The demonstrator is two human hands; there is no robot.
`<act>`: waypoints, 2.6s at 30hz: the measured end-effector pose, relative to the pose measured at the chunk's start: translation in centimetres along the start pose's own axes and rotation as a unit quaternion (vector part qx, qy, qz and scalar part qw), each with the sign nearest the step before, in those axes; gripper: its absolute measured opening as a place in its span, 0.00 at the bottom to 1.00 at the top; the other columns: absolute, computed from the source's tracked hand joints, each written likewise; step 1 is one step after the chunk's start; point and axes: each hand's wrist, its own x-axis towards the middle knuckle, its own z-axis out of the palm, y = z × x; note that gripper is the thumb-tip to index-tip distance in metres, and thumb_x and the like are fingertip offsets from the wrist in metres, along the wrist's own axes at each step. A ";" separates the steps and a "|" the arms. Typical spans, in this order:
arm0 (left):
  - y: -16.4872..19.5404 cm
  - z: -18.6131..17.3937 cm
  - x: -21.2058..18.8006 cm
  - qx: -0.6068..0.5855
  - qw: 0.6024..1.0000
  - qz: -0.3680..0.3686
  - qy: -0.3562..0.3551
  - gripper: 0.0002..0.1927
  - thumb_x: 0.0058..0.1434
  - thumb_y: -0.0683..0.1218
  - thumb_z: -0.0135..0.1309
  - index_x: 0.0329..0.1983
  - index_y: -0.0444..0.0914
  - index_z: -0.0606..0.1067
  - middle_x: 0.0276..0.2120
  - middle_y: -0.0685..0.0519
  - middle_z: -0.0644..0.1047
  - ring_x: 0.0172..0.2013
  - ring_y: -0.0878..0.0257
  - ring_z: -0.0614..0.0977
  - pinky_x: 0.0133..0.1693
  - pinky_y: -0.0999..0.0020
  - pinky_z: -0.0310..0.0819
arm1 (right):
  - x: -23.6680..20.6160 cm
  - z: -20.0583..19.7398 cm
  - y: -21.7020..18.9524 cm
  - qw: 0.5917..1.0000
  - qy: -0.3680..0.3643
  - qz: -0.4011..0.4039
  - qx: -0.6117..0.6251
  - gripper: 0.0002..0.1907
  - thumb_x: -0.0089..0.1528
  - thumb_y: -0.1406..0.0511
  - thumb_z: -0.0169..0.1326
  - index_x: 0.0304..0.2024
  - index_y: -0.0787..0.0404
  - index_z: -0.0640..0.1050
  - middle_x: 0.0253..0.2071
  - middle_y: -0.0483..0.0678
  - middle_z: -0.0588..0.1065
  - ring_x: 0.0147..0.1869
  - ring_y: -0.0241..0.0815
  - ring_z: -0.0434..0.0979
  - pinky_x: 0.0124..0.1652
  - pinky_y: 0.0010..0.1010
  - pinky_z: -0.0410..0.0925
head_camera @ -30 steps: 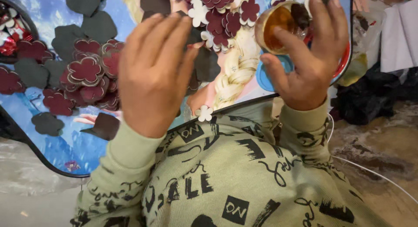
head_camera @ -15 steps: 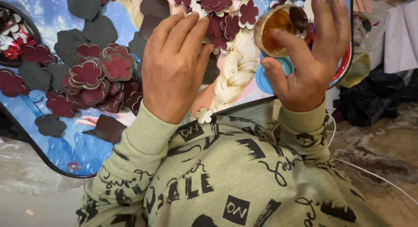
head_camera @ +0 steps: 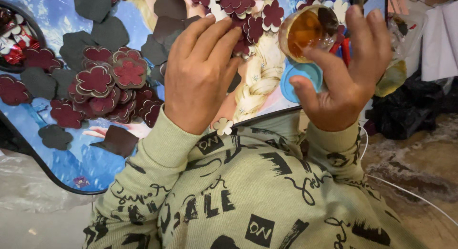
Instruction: The person sits with a board on their lap and assembles layered fabric flower cutouts. They pick up flower-shaped pieces, dip them into a bowl of glue, press the layers together by hand, and set the finished flowers onto a growing pile on the board.
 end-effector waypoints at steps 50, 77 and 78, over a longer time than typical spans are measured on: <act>1.2 -0.6 1.7 -0.213 0.968 -0.125 0.047 0.08 0.73 0.43 0.58 0.52 0.38 0.82 0.45 0.53 0.82 0.42 0.61 0.85 0.46 0.67 0.80 | -0.8 -0.1 -3.9 0.972 0.024 0.042 0.231 0.16 0.71 0.58 0.54 0.49 0.65 0.82 0.63 0.58 0.72 0.70 0.55 0.70 0.67 0.40 0.63; 0.4 -6.7 -6.3 -0.562 0.759 -0.327 -0.046 0.33 0.73 0.35 0.48 0.80 0.40 0.57 0.42 0.56 0.82 0.40 0.77 0.78 0.45 0.79 0.79 | -0.3 3.2 -11.2 0.984 -0.047 -0.119 0.122 0.20 0.60 0.77 0.58 0.53 0.59 0.82 0.64 0.57 0.71 0.69 0.60 0.70 0.66 0.44 0.66; 0.3 -6.8 -6.3 -0.561 0.761 -0.323 -0.045 0.34 0.73 0.35 0.48 0.81 0.41 0.56 0.43 0.55 0.82 0.41 0.77 0.79 0.46 0.79 0.80 | -0.3 3.2 -11.2 0.985 -0.048 -0.114 0.116 0.20 0.60 0.76 0.58 0.54 0.59 0.82 0.65 0.57 0.71 0.70 0.60 0.70 0.66 0.44 0.66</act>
